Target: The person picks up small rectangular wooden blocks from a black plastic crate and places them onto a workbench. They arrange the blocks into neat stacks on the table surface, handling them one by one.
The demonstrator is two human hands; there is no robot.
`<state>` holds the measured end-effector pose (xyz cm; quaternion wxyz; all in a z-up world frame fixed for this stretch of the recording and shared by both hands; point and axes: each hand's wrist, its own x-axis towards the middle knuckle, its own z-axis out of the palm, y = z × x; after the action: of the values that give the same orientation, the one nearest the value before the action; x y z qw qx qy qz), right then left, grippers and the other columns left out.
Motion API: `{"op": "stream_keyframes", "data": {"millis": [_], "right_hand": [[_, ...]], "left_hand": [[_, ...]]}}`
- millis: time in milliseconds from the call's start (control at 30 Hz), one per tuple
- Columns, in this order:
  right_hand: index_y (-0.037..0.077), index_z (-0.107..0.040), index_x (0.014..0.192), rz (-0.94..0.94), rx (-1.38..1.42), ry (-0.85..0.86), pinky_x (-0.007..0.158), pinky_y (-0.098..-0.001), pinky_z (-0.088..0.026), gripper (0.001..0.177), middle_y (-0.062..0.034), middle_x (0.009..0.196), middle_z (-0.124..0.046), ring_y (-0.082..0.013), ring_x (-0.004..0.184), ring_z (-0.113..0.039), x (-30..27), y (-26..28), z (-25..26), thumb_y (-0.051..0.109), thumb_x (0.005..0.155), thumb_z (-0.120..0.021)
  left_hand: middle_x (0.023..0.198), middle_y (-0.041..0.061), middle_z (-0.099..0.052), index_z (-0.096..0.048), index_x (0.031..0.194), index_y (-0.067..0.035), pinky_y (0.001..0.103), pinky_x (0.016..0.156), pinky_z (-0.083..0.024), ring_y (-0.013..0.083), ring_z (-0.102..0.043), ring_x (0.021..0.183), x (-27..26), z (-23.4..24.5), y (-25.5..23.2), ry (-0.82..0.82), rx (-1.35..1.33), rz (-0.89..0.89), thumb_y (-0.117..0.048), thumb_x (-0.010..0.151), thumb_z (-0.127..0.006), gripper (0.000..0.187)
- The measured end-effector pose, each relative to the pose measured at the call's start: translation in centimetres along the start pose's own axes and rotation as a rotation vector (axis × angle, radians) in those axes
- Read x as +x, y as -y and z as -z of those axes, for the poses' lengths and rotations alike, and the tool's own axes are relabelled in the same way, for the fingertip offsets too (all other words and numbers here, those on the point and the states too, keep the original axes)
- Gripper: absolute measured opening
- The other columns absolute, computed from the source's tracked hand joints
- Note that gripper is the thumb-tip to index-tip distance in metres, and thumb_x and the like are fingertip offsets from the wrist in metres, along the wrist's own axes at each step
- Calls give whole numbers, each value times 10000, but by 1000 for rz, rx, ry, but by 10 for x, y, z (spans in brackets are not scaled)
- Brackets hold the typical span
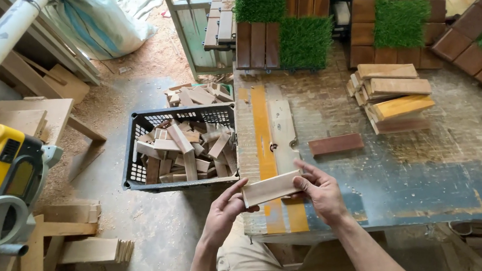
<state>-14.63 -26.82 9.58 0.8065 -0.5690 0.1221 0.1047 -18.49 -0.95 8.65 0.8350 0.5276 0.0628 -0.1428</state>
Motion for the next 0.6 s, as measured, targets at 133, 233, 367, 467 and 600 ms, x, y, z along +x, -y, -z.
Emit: {"op": "stream_keyframes", "data": {"millis": [133, 233, 367, 467, 600], "right_hand": [[-68, -633, 1353, -74, -82, -10, 718, -490, -683, 511, -250, 1126, -675, -401, 928, -686, -16, 21, -16, 30, 854, -683], [-26, -695, 1310, -135, -259, 21, 755, -381, -670, 437, -205, 1248, -752, -298, 901, -713, -28, 38, -27, 66, 884, -672], [35, -662, 1357, -143, -379, -32, 970, -358, -611, 518, -135, 1336, -744, -255, 1057, -766, -32, 58, -32, 98, 845, -703], [-1, -652, 1339, -83, -362, -28, 953, -370, -629, 484, -159, 1357, -719, -264, 1072, -761, -32, 56, -23, 71, 861, -679], [-5, -663, 1332, -52, -351, -110, 994, -354, -604, 465, -162, 1330, -726, -240, 1130, -730, -30, 63, -10, 45, 870, -675]], "left_hand": [[966, 152, -763, -625, 1292, -54, 258, 734, -594, 188, -708, 853, -7, 1, -4, 77, 205, -81, -82, 849, -813, 482], [954, 171, -746, -640, 1154, -38, 295, 722, -624, 194, -710, 823, -6, 11, -10, -38, 205, 66, -70, 753, -882, 469], [1256, 288, -673, -534, 1335, -9, 373, 804, -660, 348, -741, 939, 16, 26, -42, -425, 15, -14, -59, 747, -809, 650], [1445, 280, -553, -154, 1575, -50, 437, 968, -549, 331, -694, 1066, 41, 44, -45, -645, -63, 27, -275, 752, -741, 1035], [1515, 54, -581, -69, 1661, -139, 538, 1216, -379, 195, -611, 1338, 27, -1, -75, -655, 390, 315, -530, 840, -623, 1065]]}}
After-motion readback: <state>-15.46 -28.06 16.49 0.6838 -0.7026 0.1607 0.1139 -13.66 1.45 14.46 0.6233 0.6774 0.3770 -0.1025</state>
